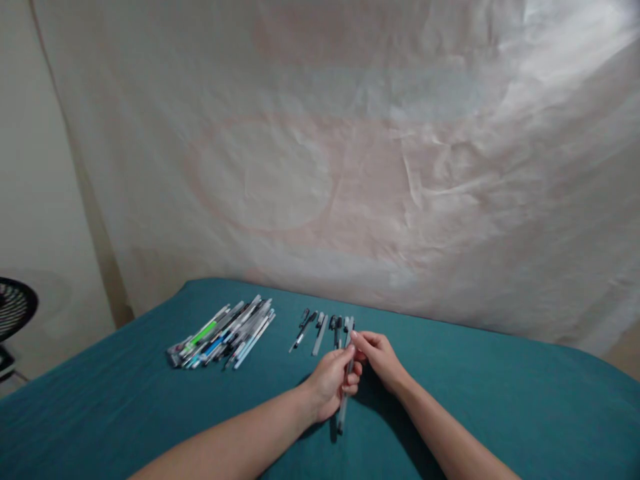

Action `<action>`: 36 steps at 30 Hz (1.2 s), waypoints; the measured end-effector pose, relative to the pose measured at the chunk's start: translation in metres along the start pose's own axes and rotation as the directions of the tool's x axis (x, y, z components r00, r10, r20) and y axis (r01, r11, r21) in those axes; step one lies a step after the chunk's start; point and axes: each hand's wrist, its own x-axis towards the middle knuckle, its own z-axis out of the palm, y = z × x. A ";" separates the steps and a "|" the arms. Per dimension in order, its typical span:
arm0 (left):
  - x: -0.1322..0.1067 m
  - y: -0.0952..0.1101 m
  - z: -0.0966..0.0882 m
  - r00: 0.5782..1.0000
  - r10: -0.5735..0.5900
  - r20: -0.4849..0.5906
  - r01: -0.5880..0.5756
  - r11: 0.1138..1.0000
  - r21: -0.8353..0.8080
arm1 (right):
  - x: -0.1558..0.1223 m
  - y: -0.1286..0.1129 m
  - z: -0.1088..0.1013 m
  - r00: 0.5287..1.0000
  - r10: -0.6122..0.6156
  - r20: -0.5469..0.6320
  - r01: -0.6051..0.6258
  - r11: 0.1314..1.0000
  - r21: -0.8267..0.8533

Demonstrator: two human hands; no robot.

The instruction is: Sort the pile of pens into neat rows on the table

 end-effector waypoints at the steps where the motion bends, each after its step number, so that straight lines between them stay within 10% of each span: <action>1: 0.000 -0.001 0.000 1.000 0.006 0.000 -0.006 1.000 -0.006 | 0.000 0.000 0.000 1.000 0.006 0.006 -0.006 1.000 0.003; 28: -0.010 0.000 0.004 1.000 -0.013 0.008 0.013 0.997 0.072 | 0.010 0.003 -0.005 0.987 -0.012 -0.160 0.021 0.998 0.055; 36: -0.005 -0.008 -0.001 0.999 -0.044 0.014 0.044 0.999 -0.006 | 0.053 0.040 -0.042 0.935 0.006 -0.355 -0.119 0.947 -0.298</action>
